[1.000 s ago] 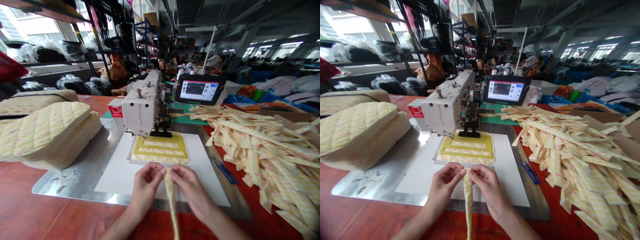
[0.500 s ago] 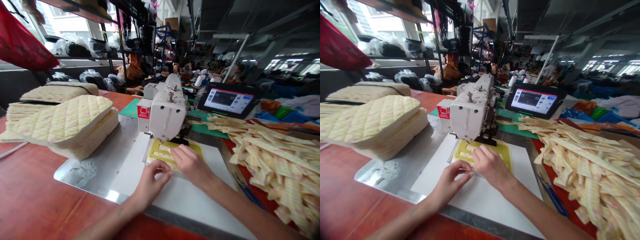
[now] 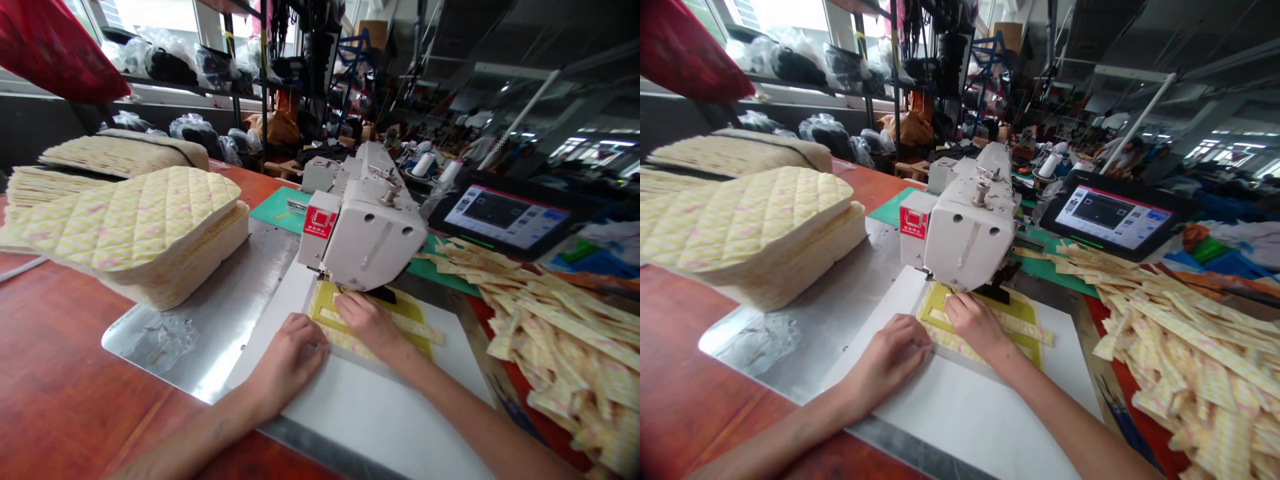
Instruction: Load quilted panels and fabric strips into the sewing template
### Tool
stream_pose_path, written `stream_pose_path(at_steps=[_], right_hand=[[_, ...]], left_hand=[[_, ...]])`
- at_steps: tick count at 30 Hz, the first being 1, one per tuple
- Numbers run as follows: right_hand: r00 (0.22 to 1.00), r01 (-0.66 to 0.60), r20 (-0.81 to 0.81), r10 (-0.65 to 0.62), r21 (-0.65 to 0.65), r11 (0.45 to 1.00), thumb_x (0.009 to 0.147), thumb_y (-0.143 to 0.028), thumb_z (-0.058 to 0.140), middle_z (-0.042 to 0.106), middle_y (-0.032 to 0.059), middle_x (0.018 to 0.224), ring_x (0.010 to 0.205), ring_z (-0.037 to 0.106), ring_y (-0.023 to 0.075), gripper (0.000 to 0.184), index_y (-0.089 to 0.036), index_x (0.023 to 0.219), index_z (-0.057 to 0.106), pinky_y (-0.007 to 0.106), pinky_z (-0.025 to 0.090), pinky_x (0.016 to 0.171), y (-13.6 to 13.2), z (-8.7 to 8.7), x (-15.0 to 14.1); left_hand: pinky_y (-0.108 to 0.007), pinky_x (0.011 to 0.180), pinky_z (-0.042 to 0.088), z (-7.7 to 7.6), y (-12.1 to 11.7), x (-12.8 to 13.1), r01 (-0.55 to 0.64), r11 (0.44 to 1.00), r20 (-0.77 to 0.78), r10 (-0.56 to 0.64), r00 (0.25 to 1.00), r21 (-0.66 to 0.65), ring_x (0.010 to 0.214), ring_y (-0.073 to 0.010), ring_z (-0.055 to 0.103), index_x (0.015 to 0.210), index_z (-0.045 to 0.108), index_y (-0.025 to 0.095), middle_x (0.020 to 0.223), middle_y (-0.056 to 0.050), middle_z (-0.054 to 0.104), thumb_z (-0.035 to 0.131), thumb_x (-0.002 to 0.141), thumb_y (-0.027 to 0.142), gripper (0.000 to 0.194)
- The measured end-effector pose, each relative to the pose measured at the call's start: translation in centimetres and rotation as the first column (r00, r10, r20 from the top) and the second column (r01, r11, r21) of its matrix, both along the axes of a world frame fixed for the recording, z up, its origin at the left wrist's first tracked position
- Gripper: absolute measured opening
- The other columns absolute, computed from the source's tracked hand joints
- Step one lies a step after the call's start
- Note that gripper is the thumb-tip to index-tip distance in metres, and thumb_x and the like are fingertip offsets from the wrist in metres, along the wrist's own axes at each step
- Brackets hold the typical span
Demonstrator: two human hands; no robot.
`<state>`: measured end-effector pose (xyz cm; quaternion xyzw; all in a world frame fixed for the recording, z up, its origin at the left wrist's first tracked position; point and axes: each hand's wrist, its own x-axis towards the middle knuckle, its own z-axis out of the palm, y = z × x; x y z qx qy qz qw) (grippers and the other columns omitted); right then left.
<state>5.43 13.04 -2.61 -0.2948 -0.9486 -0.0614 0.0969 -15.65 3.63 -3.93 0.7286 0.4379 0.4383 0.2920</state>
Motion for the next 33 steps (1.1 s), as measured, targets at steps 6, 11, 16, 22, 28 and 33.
stream_pose_path(at_steps=[6, 11, 16, 22, 28, 33], right_hand=[[0.969, 0.104, -0.205, -0.137, -0.164, 0.981, 0.098, -0.007, 0.048, 0.063, 0.0138, 0.135, 0.125, 0.057, 0.0290, 0.049, -0.017, 0.146, 0.053, 0.047, 0.051, 0.109, -2.1, -1.3, 0.7], [0.933, 0.110, -0.295, -0.206, -0.309, 0.944, 0.102, -0.016, 0.044, 0.056, 0.0110, 0.145, 0.134, 0.051, 0.0272, 0.049, -0.021, 0.151, 0.047, 0.049, 0.046, 0.116, -2.7, -1.7, 0.9], [0.923, 0.092, -0.328, -0.201, -0.317, 0.944, 0.101, -0.013, 0.042, 0.057, 0.0113, 0.146, 0.135, 0.052, 0.0264, 0.048, -0.021, 0.147, 0.051, 0.050, 0.044, 0.118, -2.6, -1.5, 0.6], [0.914, 0.036, -0.371, -0.163, -0.325, 0.945, 0.100, -0.011, 0.041, 0.060, 0.0116, 0.144, 0.134, 0.055, 0.0227, 0.047, -0.019, 0.144, 0.055, 0.043, 0.045, 0.118, -2.4, -1.0, 1.3], [0.898, 0.146, -0.389, -0.206, -0.178, 0.973, 0.100, -0.010, 0.043, 0.071, 0.0116, 0.119, 0.116, 0.064, 0.0263, 0.038, -0.019, 0.129, 0.067, 0.047, 0.055, 0.105, -2.4, -1.4, 2.6], [0.904, 0.151, -0.384, -0.189, -0.128, 0.980, 0.097, -0.007, 0.049, 0.069, 0.0107, 0.118, 0.115, 0.062, 0.0272, 0.040, -0.020, 0.131, 0.066, 0.048, 0.056, 0.103, -2.7, -1.7, 3.3]], left_hand=[[-0.036, 0.091, 0.048, 0.0, -0.2, -0.1, -0.009, 1.000, -0.014, 0.009, 1.000, 0.003, 0.099, -0.0212, 0.060, 0.090, 0.066, 0.020, 0.096, -0.006, 0.069, 0.057, 0.097, 0.016, 0.012], [-0.036, 0.093, 0.050, 0.3, 0.4, -0.2, 0.000, 0.999, -0.084, 0.005, 0.996, 0.052, 0.101, -0.0212, 0.060, 0.095, 0.068, 0.019, 0.100, -0.007, 0.070, 0.055, 0.100, 0.020, 0.014], [-0.043, 0.100, 0.052, 0.6, 3.9, 0.4, 0.076, 0.980, -0.338, -0.011, 0.941, 0.181, 0.113, -0.0253, 0.063, 0.126, 0.065, 0.016, 0.125, -0.014, 0.069, 0.043, 0.104, 0.019, 0.031], [-0.049, 0.105, 0.049, 0.0, 5.9, 1.1, 0.171, 0.940, -0.566, 0.028, 0.824, 0.295, 0.121, -0.0287, 0.061, 0.141, 0.057, 0.014, 0.139, -0.015, 0.065, 0.043, 0.104, 0.020, 0.040], [-0.047, 0.102, 0.049, -0.3, 5.3, 1.4, 0.133, 0.941, -0.615, 0.092, 0.783, 0.310, 0.119, -0.0288, 0.061, 0.135, 0.060, 0.015, 0.137, -0.013, 0.065, 0.046, 0.101, 0.017, 0.037], [-0.045, 0.098, 0.049, -0.2, 5.1, 1.6, 0.105, 0.952, -0.617, 0.101, 0.781, 0.288, 0.112, -0.0274, 0.060, 0.133, 0.059, 0.015, 0.125, -0.013, 0.067, 0.046, 0.100, 0.015, 0.036]])
